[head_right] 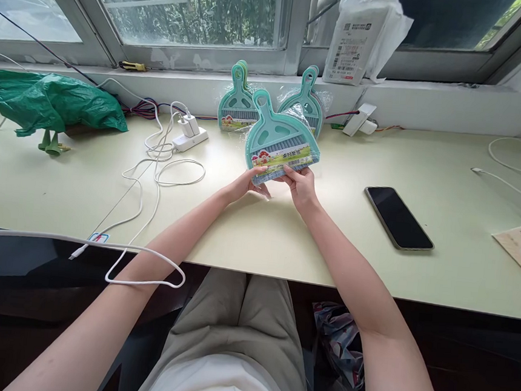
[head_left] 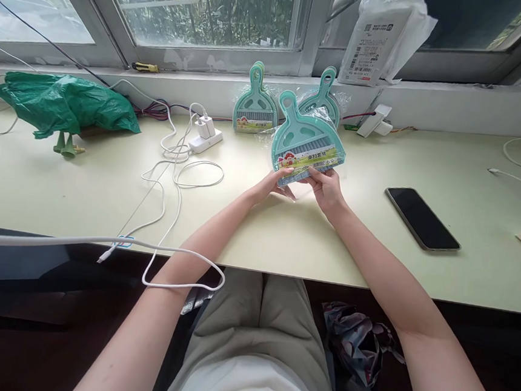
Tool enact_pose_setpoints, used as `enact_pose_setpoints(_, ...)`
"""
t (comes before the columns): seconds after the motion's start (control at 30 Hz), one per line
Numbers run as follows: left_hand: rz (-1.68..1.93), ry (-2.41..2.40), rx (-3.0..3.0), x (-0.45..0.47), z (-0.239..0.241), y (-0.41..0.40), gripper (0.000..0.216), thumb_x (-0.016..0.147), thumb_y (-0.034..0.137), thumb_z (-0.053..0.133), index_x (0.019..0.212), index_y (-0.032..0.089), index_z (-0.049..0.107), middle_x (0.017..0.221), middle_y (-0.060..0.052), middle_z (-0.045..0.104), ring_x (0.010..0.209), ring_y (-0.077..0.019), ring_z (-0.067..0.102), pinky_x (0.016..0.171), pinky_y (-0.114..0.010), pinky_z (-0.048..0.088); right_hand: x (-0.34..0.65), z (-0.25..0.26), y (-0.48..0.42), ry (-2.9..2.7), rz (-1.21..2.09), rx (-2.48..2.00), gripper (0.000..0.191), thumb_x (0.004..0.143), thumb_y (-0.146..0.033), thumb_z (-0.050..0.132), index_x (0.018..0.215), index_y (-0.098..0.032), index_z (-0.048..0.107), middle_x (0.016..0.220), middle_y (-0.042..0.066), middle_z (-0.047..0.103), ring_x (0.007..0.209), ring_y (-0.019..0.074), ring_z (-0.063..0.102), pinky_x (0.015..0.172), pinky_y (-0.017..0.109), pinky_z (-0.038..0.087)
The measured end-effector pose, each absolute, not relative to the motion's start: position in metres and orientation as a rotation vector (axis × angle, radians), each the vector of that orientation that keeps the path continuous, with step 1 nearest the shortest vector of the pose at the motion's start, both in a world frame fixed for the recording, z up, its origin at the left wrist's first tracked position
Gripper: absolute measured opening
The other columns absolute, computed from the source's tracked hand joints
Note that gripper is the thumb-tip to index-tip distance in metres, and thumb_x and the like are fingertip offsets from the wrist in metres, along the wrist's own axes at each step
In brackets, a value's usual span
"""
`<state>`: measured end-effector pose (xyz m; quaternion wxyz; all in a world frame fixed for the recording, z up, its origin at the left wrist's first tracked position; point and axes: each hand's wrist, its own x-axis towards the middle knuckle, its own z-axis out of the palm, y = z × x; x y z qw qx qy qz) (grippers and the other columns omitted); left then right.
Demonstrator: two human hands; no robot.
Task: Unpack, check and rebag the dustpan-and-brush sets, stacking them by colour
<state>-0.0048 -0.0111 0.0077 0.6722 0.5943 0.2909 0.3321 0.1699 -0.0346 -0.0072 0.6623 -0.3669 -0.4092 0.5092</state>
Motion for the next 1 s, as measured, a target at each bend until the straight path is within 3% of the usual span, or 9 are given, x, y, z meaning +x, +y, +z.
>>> enact_pose_setpoints(0.1, 0.647, 0.611, 1.352, -0.005, 0.007, -0.014, 0.063, 0.084, 0.056, 0.050, 0.135, 0.018, 0.052, 0.120, -0.014, 0.068, 0.068, -0.0212, 0.070, 0.080, -0.042, 0.055, 0.170, -0.009, -0.035, -0.926, 1.168, -0.821, 0.041, 0.063, -0.034, 0.083, 0.098, -0.022, 0.066, 0.112, 0.005, 0.072, 0.115, 0.0293, 0.064, 0.096, 0.046, 0.058)
enact_pose_setpoints(0.33, 1.029, 0.702, 1.274, -0.003, 0.000, -0.004, 0.054, 0.079, 0.047, 0.060, 0.126, 0.022, 0.054, 0.131, -0.009, 0.062, 0.111, -0.0255, 0.063, 0.083, -0.034, 0.054, 0.167, -0.013, -0.033, -0.883, 1.155, -0.808, 0.040, 0.061, -0.031, 0.085, 0.095, -0.024, 0.066, 0.112, 0.001, 0.073, 0.120, 0.0247, 0.062, 0.105, 0.041, 0.052)
enact_pose_setpoints(0.5, 1.085, 0.767, 1.190, -0.004, -0.004, 0.005, 0.053, 0.076, 0.038, 0.063, 0.126, 0.026, 0.051, 0.122, -0.005, 0.065, 0.109, -0.0248, 0.064, 0.083, -0.034, 0.055, 0.168, -0.012, -0.032, -0.870, 1.181, -0.836, 0.035, 0.061, -0.027, 0.083, 0.091, -0.022, 0.066, 0.109, 0.002, 0.073, 0.117, 0.0255, 0.063, 0.105, 0.042, 0.053)
enact_pose_setpoints(0.8, 1.039, 0.656, 1.182, -0.007, -0.004, 0.003, 0.056, 0.074, 0.041, 0.071, 0.125, 0.028, 0.051, 0.119, -0.004, 0.066, 0.114, -0.0241, 0.062, 0.092, -0.040, 0.053, 0.179, -0.006, -0.030, -0.874, 1.232, -0.892, 0.025, 0.063, -0.020, 0.078, 0.085, -0.022, 0.066, 0.099, 0.002, 0.076, 0.112, 0.0259, 0.066, 0.105, 0.043, 0.052)
enact_pose_setpoints(1.0, 1.046, 0.644, 1.195, -0.007, -0.003, 0.002, 0.061, 0.071, 0.041, 0.075, 0.125, 0.029, 0.052, 0.120, -0.005, 0.065, 0.111, -0.0243, 0.064, 0.091, -0.040, 0.053, 0.176, -0.008, -0.031, -0.885, 1.220, -0.882, 0.029, 0.063, -0.023, 0.079, 0.089, -0.022, 0.066, 0.106, 0.001, 0.074, 0.115, 0.0243, 0.065, 0.106, 0.040, 0.051)
